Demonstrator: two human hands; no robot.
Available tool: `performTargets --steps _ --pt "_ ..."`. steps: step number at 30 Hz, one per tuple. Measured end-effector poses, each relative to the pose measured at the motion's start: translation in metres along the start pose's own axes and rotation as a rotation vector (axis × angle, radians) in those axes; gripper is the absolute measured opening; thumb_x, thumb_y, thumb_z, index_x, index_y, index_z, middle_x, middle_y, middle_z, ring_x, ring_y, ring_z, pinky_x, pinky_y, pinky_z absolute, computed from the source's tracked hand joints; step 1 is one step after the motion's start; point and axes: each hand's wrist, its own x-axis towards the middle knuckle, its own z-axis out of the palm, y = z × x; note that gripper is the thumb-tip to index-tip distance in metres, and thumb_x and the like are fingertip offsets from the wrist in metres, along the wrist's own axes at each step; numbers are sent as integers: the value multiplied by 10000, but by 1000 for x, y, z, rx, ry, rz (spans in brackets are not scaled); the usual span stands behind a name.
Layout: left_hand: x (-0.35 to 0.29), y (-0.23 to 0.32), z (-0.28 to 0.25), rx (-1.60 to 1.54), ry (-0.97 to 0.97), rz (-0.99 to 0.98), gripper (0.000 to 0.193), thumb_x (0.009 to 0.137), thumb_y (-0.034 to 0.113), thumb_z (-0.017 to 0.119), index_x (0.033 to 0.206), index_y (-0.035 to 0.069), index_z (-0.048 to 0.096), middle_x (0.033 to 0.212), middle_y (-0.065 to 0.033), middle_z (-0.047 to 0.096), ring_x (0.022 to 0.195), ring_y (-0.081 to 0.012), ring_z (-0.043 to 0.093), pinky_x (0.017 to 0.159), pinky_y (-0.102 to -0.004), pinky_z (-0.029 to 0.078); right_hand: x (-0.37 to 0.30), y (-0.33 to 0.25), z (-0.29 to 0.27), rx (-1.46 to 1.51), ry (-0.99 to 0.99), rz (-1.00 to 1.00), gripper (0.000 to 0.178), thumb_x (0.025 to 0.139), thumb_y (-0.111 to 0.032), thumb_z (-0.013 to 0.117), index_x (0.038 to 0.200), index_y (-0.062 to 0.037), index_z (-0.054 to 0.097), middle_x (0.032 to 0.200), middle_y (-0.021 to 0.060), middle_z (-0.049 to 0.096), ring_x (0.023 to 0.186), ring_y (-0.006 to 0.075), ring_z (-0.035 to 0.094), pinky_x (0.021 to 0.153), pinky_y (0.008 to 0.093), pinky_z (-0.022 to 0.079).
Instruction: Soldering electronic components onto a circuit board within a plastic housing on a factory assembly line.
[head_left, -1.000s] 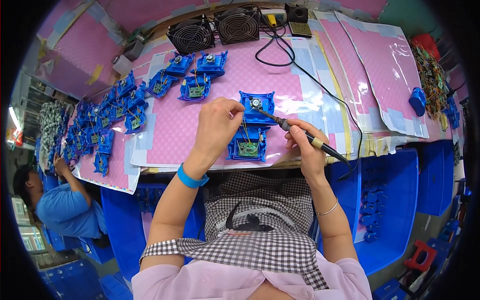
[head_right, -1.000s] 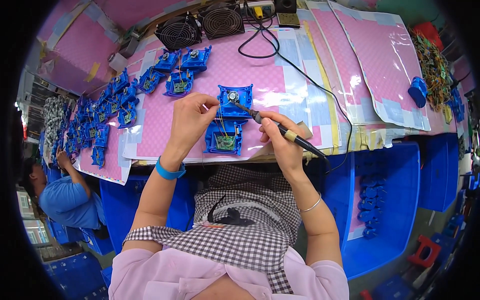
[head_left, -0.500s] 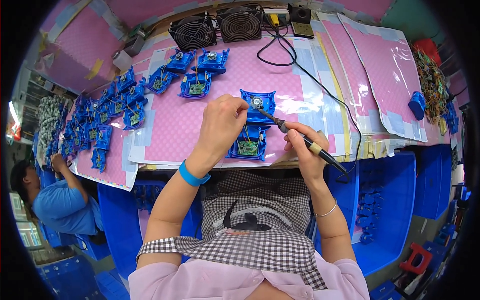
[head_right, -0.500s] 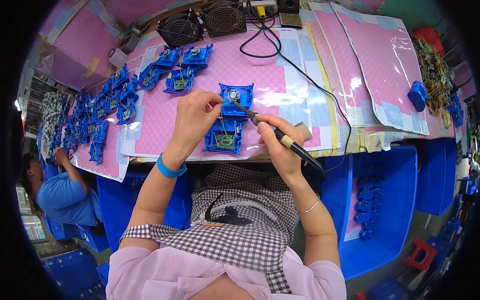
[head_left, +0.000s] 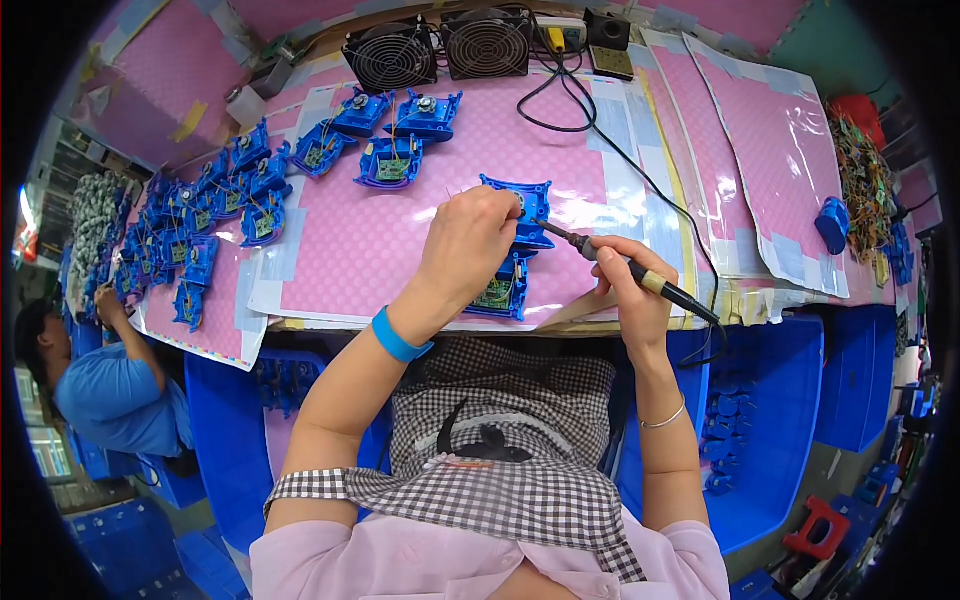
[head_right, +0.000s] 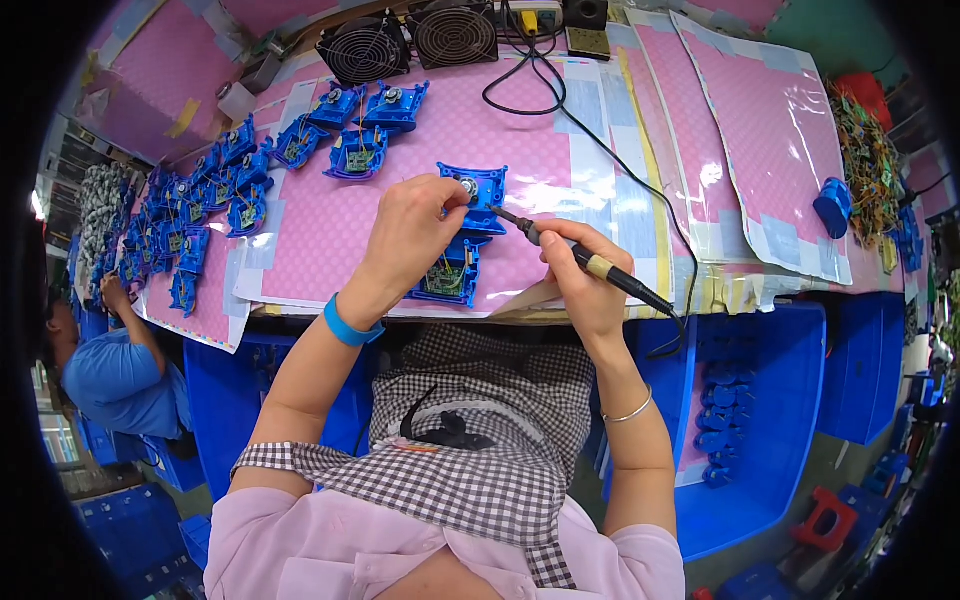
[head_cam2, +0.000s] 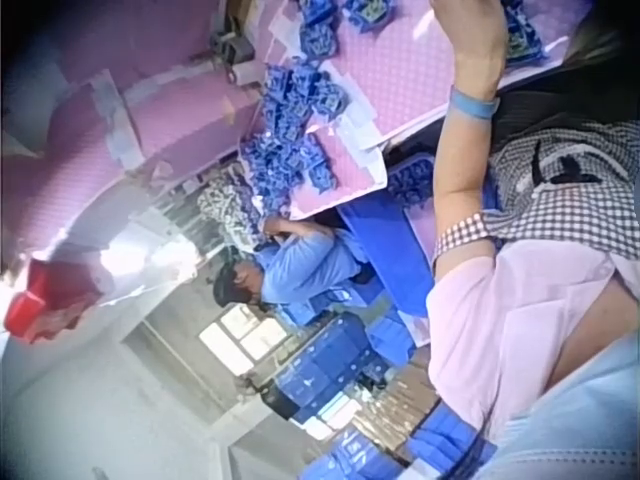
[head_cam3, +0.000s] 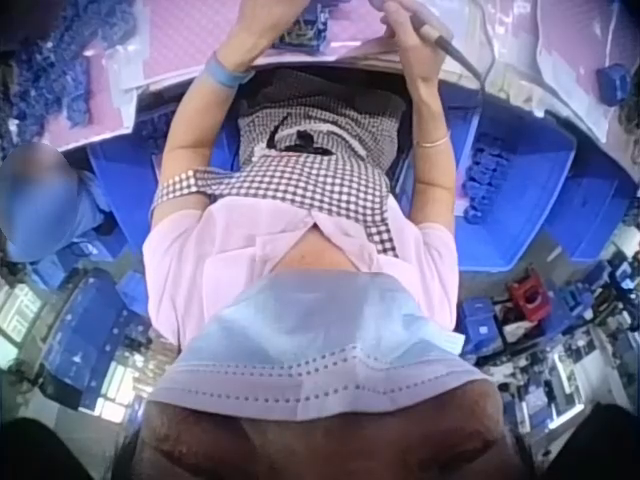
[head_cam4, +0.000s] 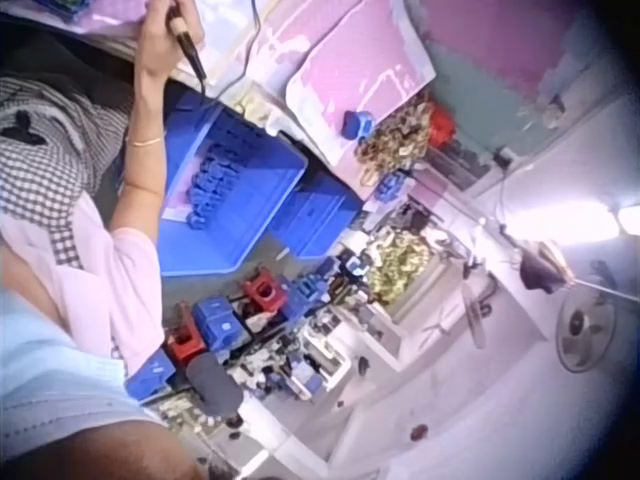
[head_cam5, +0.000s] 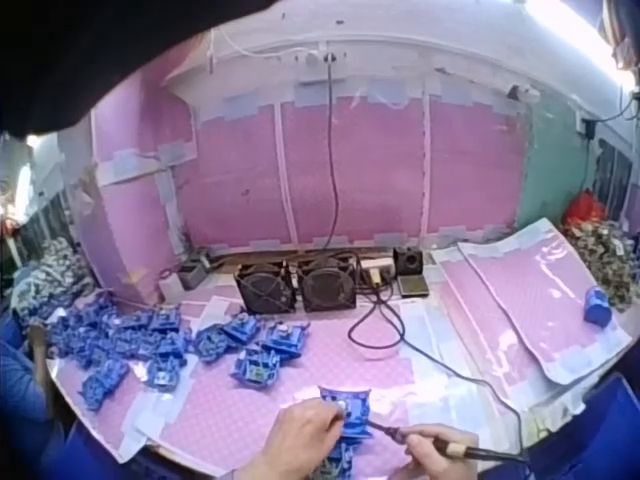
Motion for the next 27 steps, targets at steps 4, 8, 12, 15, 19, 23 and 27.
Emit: performTargets --steps 4,8,12,15,19,23,27 --pt "3 1 3 2 -3 -8 65 754 35 580 802 10 617 792 -159 623 761 -338 616 670 -432 496 2 2 -1 -10 -8 15 186 873 -93 614 983 39 685 704 76 642 575 92 552 532 207 422" --pt "4 1 5 1 -5 3 56 754 36 578 789 10 612 777 -163 621 758 -340 614 667 -439 493 3 2 -1 -17 -12 5 187 872 -97 618 985 35 686 710 75 643 581 91 554 533 208 423" --pt "5 -3 11 33 7 15 97 709 34 641 803 11 643 730 -129 636 711 -295 632 634 -389 488 3 0 -1 -38 -23 9 187 871 -97 620 987 35 685 714 73 643 585 91 555 535 207 426" --pt "6 -2 11 35 7 14 93 723 39 639 810 8 646 749 -142 636 702 -316 620 639 -397 487 3 2 -1 -39 -40 0 187 871 -93 620 988 37 684 718 72 644 586 90 556 536 206 429" --pt "1 -10 -6 54 157 133 75 776 57 646 835 12 656 730 -111 629 644 -253 608 603 -348 476 4 -1 0 -54 -60 -5 184 872 -90 618 985 39 684 725 74 646 588 89 558 537 205 432" --pt "-15 -27 -34 -290 323 -319 135 796 95 668 888 -5 670 753 -118 622 675 -240 600 586 -332 468 2 -2 -5 -21 -10 -48 179 863 -84 621 971 43 684 730 78 647 587 90 560 540 205 437" --pt "-24 -36 -20 -206 271 -318 177 773 157 724 850 1 691 740 -103 627 641 -204 564 559 -306 426 3 -1 -2 24 13 -41 177 855 -79 625 965 46 683 726 77 644 583 89 557 534 205 429"
